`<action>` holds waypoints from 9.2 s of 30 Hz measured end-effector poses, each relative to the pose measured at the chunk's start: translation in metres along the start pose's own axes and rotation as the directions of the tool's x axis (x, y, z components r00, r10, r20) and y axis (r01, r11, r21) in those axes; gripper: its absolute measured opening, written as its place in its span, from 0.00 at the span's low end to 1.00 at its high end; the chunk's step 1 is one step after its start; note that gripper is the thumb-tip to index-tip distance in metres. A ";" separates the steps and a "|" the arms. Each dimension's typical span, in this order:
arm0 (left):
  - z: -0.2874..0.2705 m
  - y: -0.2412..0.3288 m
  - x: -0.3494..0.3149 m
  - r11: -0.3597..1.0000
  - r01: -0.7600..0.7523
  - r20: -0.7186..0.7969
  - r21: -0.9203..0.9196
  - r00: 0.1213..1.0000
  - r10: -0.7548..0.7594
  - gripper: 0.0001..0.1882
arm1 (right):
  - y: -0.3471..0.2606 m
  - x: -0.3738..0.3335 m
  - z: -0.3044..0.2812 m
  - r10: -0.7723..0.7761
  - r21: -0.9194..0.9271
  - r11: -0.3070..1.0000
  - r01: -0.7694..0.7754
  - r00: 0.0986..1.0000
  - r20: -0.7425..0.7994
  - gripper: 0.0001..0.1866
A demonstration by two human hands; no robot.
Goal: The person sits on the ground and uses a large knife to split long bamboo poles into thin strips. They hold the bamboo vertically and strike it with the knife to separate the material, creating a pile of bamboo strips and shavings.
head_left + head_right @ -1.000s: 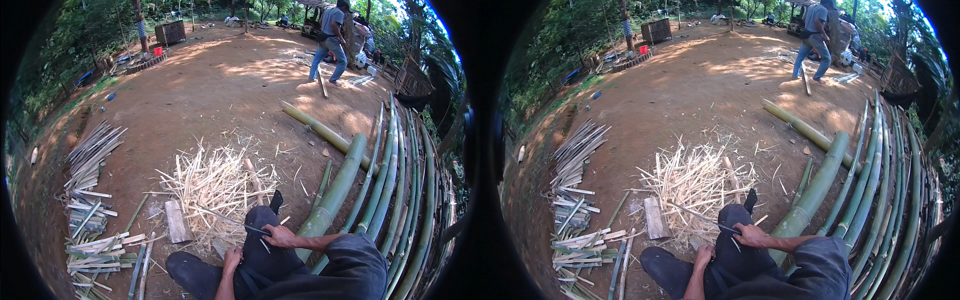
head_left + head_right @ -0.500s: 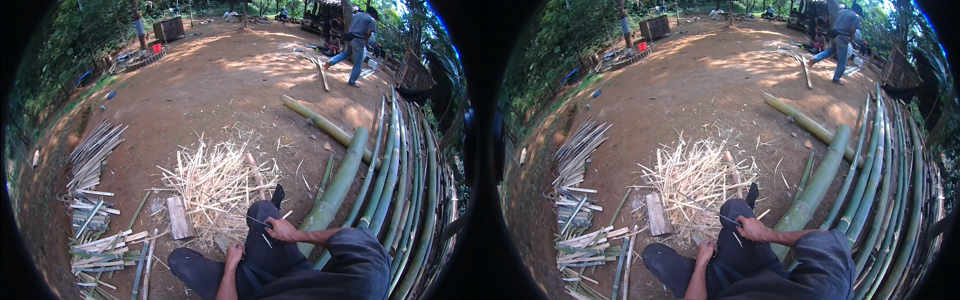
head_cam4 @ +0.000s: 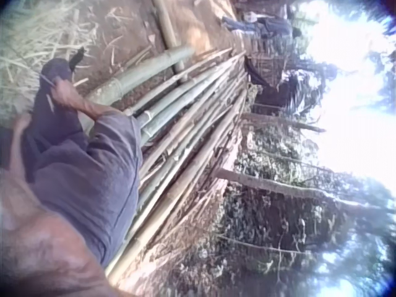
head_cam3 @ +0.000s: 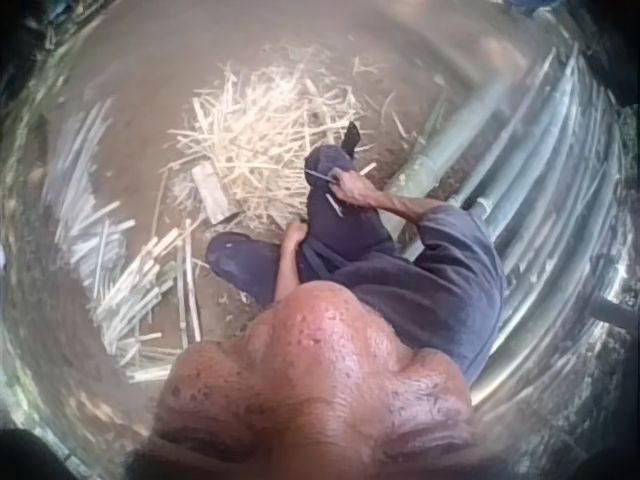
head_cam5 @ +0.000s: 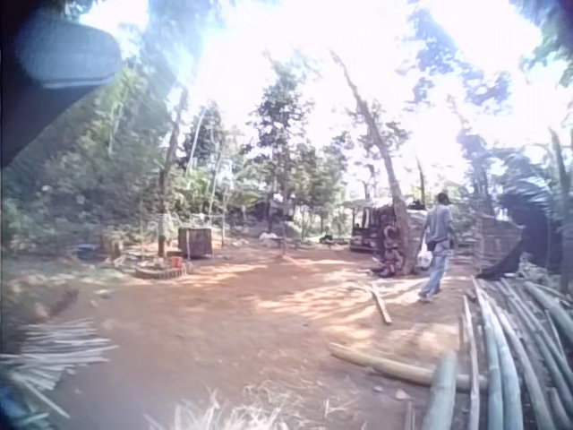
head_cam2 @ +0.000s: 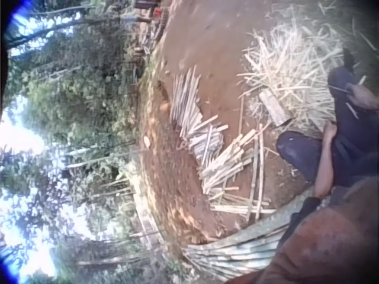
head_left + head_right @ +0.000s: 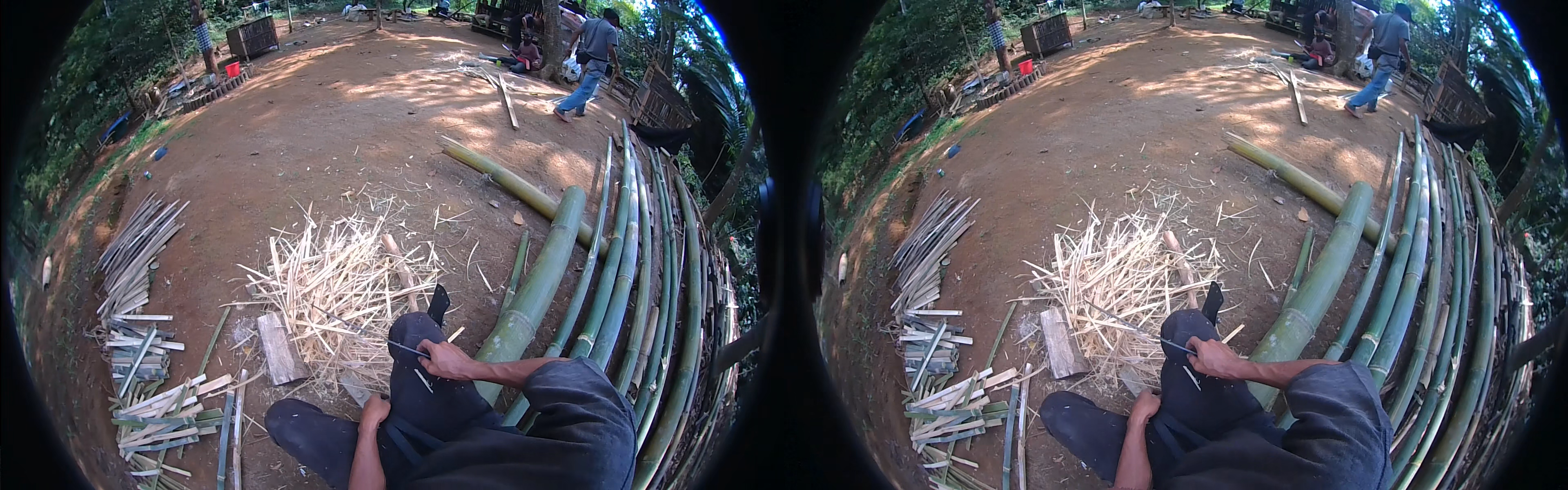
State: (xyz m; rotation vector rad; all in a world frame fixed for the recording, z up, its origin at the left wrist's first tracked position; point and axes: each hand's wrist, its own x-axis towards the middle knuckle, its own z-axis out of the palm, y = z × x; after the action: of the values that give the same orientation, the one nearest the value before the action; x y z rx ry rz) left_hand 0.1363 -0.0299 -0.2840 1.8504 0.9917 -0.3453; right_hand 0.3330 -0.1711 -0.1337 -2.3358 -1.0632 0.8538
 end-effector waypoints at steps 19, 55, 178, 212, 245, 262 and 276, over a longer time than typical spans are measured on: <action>-0.011 0.011 -0.002 0.825 -0.108 -0.219 -0.555 0.975 -0.020 0.11 | 0.010 0.005 0.006 -0.016 0.040 0.999 0.017 1.000 -0.017 0.16; -0.102 0.041 -0.119 0.851 -0.492 0.323 0.186 0.848 0.419 0.20 | 0.003 0.003 -0.002 -0.006 0.057 0.998 0.006 1.000 -0.003 0.15; -0.198 0.050 -0.105 0.363 -0.551 -0.564 -0.751 0.822 0.080 0.18 | -0.022 0.003 0.013 -0.069 0.066 0.995 0.072 0.997 -0.039 0.18; -0.258 -0.515 -0.023 0.163 0.139 -0.210 -0.977 -0.475 -0.854 0.22 | 0.002 0.071 0.009 0.272 -0.171 0.947 -0.273 0.962 -0.032 0.32; -0.403 -0.226 -0.246 0.575 -0.694 -0.874 -0.433 0.167 -0.456 0.20 | -0.038 0.065 0.018 0.178 0.267 0.938 -0.221 0.968 0.175 0.11; -0.437 0.062 -0.130 0.821 -0.570 -0.997 0.034 0.039 0.069 0.17 | 0.007 0.031 -0.006 0.129 0.590 0.775 -0.227 0.971 0.203 0.13; -0.416 0.119 -0.115 0.854 -0.469 -0.972 0.225 -0.047 0.230 0.17 | 0.019 0.033 -0.011 0.115 0.628 0.736 -0.254 0.961 0.253 0.16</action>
State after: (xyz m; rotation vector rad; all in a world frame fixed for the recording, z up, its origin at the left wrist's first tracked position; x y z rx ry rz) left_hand 0.0798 0.2468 0.0636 1.9359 1.2174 1.6503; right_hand 0.3673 -0.1583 -0.1493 -1.7821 -0.4631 1.3105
